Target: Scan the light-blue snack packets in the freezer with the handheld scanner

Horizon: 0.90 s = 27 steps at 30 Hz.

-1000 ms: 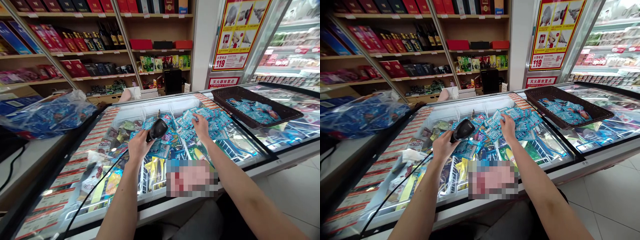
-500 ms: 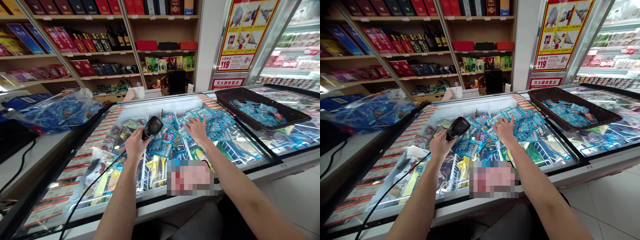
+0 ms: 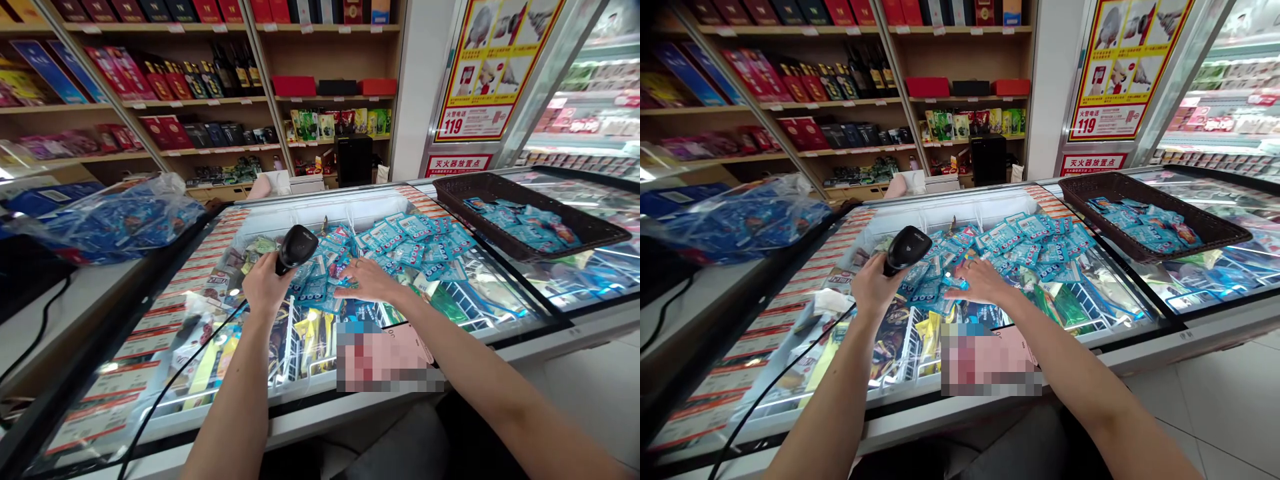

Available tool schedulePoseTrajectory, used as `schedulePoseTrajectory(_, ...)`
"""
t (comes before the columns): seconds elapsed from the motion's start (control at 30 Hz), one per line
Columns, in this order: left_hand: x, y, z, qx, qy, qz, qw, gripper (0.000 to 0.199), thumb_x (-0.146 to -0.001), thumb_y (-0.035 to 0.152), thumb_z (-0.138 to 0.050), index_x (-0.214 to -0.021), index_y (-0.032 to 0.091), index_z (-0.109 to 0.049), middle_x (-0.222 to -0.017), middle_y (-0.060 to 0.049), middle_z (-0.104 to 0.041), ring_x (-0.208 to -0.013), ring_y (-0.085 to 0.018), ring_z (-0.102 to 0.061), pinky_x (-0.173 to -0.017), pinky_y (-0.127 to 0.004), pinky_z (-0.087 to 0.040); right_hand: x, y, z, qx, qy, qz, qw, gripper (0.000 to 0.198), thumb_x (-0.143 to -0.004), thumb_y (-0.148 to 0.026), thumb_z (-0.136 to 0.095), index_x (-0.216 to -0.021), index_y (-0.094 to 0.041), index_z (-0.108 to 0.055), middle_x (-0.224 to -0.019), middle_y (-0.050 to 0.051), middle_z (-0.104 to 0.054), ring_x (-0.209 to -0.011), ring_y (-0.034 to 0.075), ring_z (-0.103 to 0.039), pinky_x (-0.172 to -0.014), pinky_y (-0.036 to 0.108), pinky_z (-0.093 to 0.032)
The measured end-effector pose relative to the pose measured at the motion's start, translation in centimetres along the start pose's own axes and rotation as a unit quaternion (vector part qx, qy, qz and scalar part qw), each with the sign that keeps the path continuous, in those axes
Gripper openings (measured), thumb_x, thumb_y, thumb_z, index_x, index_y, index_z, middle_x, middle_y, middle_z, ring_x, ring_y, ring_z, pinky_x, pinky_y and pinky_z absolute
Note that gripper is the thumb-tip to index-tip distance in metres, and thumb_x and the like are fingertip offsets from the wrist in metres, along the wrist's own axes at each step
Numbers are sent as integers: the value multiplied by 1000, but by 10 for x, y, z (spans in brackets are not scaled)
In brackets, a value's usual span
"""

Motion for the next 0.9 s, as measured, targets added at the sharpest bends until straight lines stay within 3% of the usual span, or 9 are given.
schedulePoseTrajectory(0.27,2,3,2,1,-1,-12,1000,35,-77,49,-53,-95,21,-60,-92,-5,-66,-83,-21,-60,-60,-26,-34,-2,-10,-6,21,-4,13,1000,73,-55,-82,-54,-95,-21,-59,-102,11,-55,-102,28,-49,-88,43,-37)
schedulePoseTrajectory(0.4,4,5,0,6,-4,-23,1000,34,-76,49,-54,-96,21,-60,-94,-4,-66,-85,-20,-60,-59,-26,-34,-5,6,-10,-13,-14,-25,1000,64,-54,-75,-63,-87,-20,-59,-99,10,-55,-100,27,-51,-86,41,-40)
schedulePoseTrajectory(0.6,4,6,-3,0,-12,-32,999,35,-77,50,-54,-96,21,-60,-92,-4,-66,-84,-20,-61,-59,-26,-34,-4,28,-7,-94,-28,-95,991,52,-57,-56,-73,-90,-20,-56,-95,7,-59,-90,24,-57,-75,36,-45)
schedulePoseTrajectory(0.73,4,7,-2,-5,-12,-36,999,35,-77,50,-54,-96,21,-59,-92,-3,-66,-84,-20,-61,-59,-27,-34,-1,39,-5,-228,3,-138,964,41,-66,-40,-70,-96,-22,-51,-88,3,-62,-75,17,-60,-63,31,-47)
schedulePoseTrajectory(0.9,4,7,-4,-8,-24,-42,999,36,-77,51,-53,-97,21,-60,-93,-4,-66,-87,-21,-61,-59,-27,-34,-2,64,-8,-368,86,-203,903,33,-74,-26,-58,-103,-23,-44,-63,-7,-55,-51,13,-57,-47,26,-46)
Point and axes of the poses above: each hand's wrist, its own x-axis away from the middle knuckle, its own z-axis out of the back of the hand, y = z × x, the point moved 7 cm from there along -x, towards the middle knuckle
